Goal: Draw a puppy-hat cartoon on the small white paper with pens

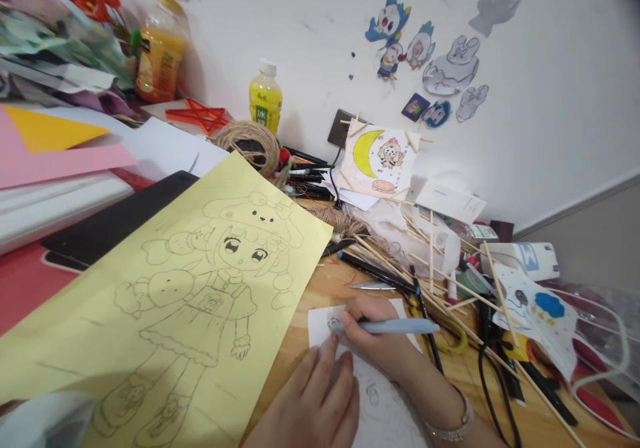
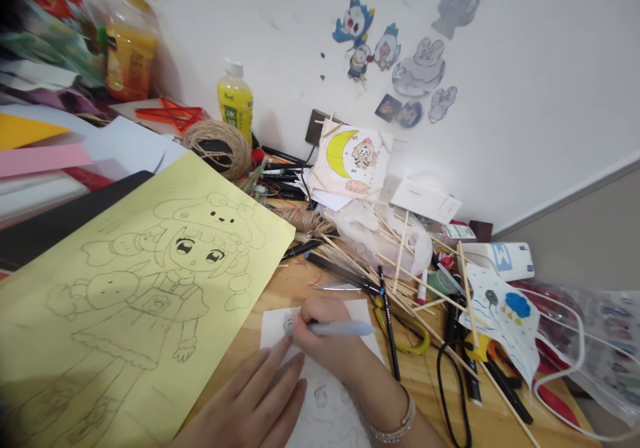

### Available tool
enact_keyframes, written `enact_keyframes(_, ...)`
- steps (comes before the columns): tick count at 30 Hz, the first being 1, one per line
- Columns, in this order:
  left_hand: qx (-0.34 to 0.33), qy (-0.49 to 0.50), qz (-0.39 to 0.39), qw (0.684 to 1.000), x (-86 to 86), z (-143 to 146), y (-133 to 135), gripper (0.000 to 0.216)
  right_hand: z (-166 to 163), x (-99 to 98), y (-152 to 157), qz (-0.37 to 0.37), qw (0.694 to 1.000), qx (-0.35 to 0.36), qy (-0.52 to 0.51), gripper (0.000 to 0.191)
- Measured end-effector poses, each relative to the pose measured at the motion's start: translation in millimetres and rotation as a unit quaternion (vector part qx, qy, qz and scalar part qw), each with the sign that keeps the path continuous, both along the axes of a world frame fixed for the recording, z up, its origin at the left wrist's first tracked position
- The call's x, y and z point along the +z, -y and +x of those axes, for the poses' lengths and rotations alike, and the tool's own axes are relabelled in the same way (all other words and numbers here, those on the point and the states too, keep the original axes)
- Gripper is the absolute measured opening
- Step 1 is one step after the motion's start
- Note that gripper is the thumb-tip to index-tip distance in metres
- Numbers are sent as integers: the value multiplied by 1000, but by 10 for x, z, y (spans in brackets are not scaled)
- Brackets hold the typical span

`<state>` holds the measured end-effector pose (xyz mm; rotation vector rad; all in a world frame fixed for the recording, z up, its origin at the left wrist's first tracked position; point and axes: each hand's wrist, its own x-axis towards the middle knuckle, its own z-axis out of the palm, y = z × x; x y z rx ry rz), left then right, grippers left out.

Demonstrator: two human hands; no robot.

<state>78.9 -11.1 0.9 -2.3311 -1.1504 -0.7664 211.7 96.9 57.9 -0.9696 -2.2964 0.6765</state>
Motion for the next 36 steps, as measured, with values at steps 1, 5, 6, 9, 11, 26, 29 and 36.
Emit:
enact_keyframes(1,0,-4,-3,1000,-3,-1,5,20,1,3,0,2,1000,-1,-1,32)
enact_keyframes(5,-7,-18,-12,1000,-30,-4,21,22,3,8,-4,5,1000,-3,-16,32)
enact_keyframes(6,-10,-24,-17,1000,-34,-5,24,23,2,7,-5,2,1000,-1,-18,32)
enact_keyframes(9,-13,-34,-27,999,-27,-10,29,24,-3,5,-8,-3,1000,2,-16,32)
enact_keyframes(11,-11,-22,-20,999,-11,-14,29,23,-8,7,-10,-1,1000,1,-12,32)
enact_keyframes(26,-9,-44,-33,998,-29,-3,32,27,-14,43,1,-39,999,-4,-30,34)
enact_keyframes(29,-7,6,-18,1000,8,-10,23,21,-13,48,6,-45,999,-9,-25,35)
enact_keyframes(36,-12,-47,-33,998,-25,-15,28,26,-3,51,9,-31,997,-56,-33,33)
